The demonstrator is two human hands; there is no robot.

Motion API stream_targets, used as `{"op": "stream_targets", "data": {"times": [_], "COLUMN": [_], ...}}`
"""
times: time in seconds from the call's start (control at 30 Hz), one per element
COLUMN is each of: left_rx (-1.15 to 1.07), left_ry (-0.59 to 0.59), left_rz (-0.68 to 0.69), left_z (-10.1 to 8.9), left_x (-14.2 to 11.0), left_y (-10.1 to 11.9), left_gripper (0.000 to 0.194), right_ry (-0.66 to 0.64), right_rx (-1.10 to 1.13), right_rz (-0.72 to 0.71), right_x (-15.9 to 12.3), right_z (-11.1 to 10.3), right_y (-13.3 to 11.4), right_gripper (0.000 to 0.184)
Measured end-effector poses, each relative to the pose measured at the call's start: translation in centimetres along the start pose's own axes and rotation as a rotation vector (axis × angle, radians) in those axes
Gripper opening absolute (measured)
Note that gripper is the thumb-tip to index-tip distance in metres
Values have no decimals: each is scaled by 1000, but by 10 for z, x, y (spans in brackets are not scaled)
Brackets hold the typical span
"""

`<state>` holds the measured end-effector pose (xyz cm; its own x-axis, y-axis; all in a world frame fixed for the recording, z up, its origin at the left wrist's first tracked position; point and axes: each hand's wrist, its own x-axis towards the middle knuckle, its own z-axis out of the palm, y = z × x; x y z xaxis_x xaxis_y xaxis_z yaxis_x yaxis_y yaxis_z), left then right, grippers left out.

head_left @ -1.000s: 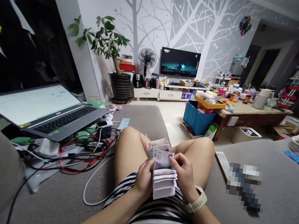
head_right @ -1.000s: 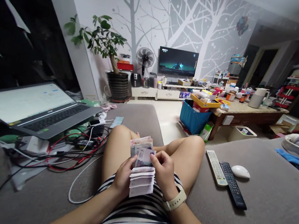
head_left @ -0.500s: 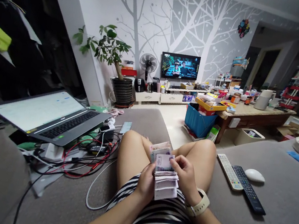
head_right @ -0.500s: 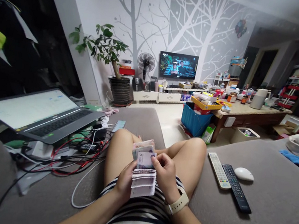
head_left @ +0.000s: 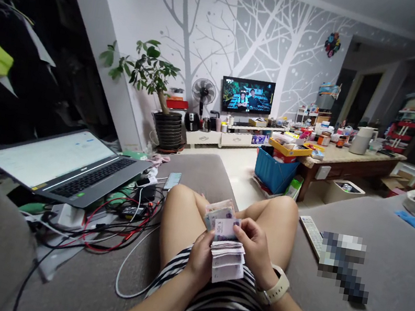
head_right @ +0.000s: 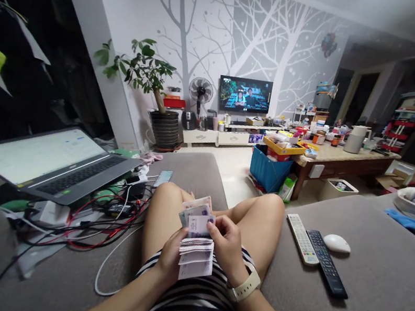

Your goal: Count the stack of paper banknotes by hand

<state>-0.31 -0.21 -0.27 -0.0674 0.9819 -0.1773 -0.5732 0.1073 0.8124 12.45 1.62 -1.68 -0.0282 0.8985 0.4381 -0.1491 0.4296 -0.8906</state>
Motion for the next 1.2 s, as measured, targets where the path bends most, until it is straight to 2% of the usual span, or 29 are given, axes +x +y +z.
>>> {"op": "stream_targets", "data": {"times": [0.23, 0.53, 0.8, 1.0, 1.2], "left_rx": [-36, -23, -51, -87, -86], "left_ry": [17, 29, 12, -22, -33], "left_rz": [23, 68, 80, 45, 63], "left_z": [-1, -2, 1, 3, 3], "left_x": [4, 6, 6, 3, 3], "left_y": [0, 1, 2, 2, -1], "left_gripper": [34, 31, 24, 29, 28], "right_ry": [-10, 13, 19, 52, 4], "right_rx": [-20, -2, 34, 33, 18], "right_rz": [-11, -4, 5, -8, 0], "right_x": [0, 0, 0, -1, -3], "right_z": [1, 4, 5, 5, 5], "right_y": [0, -10, -9, -11, -14], "right_gripper": [26, 25, 25, 26, 32]}}
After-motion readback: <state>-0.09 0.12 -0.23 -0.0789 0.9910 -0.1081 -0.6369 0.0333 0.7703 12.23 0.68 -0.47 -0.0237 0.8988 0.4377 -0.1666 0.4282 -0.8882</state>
